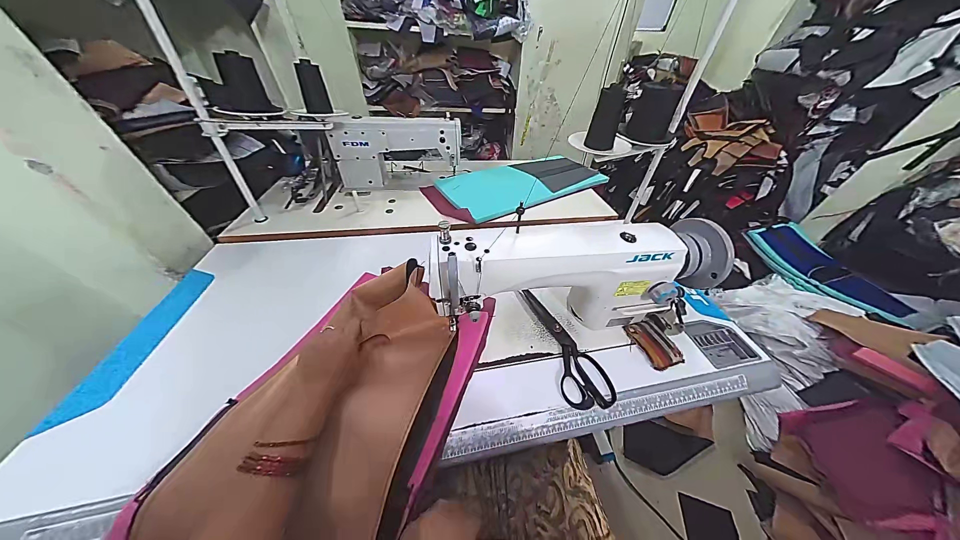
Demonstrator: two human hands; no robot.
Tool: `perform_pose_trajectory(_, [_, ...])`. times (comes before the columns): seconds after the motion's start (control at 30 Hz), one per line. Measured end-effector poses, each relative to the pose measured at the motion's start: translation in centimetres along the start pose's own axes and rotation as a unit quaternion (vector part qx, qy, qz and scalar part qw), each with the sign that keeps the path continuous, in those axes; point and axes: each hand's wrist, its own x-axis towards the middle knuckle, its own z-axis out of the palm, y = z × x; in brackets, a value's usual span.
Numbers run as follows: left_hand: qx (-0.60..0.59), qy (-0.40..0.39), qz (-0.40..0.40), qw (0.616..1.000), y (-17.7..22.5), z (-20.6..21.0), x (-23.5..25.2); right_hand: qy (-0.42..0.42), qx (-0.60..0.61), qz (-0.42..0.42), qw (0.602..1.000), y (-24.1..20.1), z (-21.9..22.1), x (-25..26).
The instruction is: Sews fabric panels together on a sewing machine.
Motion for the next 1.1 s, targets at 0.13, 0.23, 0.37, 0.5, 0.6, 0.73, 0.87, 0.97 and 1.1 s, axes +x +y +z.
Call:
perform_pose_trajectory(0.13, [0.059,-0.012,0.032,0.998,-1.6,1.8,0.6,0.453,-0.281,-0.273,0.801,4.0,-1.0,0.9])
perform_pose_trajectory(0.23, [0.034,0.246,0.199,0.948,-6.3,7.7,3.6,0.381,-0.378,-0.264,0.801,4.4,-1.8,2.7])
perform_pose_trajectory(0.37, [0.054,0.428,0.239,0.870,-6.4,9.3,4.0,0.433,-0.488,-0.222,0.725,5.7,0.6,4.5])
perform_pose_trajectory(0.5, [0.101,0.457,0.355,0.809,-3.9,9.8,1.2,0.463,-0.515,-0.202,0.692,5.9,1.6,5.0])
perform_pose_trajectory(0.6, [0.022,0.250,0.444,0.860,-2.0,11.4,0.8,0.473,-0.503,-0.223,0.688,6.2,1.2,5.9])
perform_pose_trajectory(0.73, [-0.069,0.157,0.394,0.903,-1.4,12.4,0.3,0.511,-0.417,-0.289,0.694,5.9,-0.4,5.9])
perform_pose_trajectory(0.87, [-0.043,0.092,0.340,0.935,0.7,11.2,-1.2,0.522,-0.386,-0.302,0.698,6.6,-1.4,4.2])
perform_pose_trajectory(0.97, [-0.029,-0.002,0.292,0.956,2.5,9.5,-1.3,0.523,-0.382,-0.297,0.702,7.2,-2.1,3.2])
perform_pose_trajectory(1.1, [0.003,-0.108,0.245,0.964,4.0,7.5,-0.5,0.523,-0.372,-0.288,0.711,7.7,-3.1,3.1])
